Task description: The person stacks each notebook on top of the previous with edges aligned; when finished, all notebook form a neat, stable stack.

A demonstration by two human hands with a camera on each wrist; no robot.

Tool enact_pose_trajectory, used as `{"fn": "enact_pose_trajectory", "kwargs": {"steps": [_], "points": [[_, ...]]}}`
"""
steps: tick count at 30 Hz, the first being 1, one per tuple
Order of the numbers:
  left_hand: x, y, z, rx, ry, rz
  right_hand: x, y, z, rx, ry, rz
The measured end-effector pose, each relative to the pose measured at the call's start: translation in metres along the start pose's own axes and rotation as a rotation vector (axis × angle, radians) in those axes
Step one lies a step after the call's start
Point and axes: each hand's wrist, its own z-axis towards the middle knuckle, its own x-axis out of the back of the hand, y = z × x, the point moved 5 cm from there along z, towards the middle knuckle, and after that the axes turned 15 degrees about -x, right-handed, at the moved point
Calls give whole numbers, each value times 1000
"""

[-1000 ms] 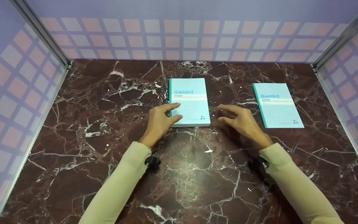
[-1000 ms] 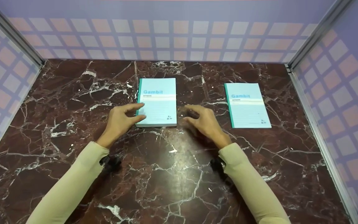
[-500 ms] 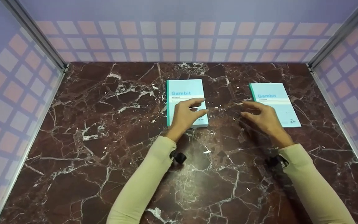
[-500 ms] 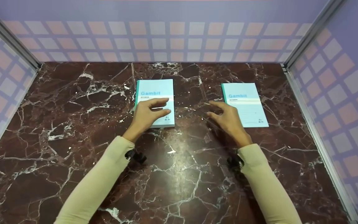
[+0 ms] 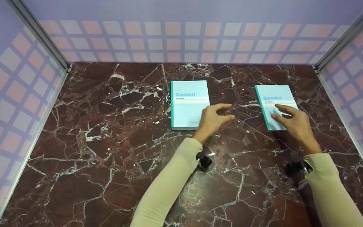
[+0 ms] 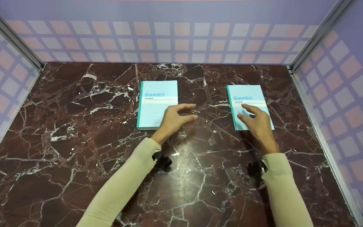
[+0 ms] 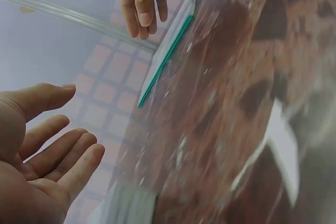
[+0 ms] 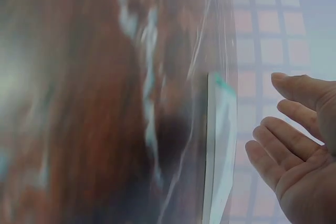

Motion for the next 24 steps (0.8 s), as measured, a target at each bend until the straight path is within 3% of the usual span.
{"fn": "enact_pose_trajectory", "kwargs": {"steps": [12,18,24], "points": [[-54,-1,3,65,-89,69,25,47,-3,-104,60,-6],[-77,-2,4,39,-111,7,30,59,-3,-128,69,-19],[-100,-5,7,30,-140,7,35,65,-3,-125,79,-49]]}}
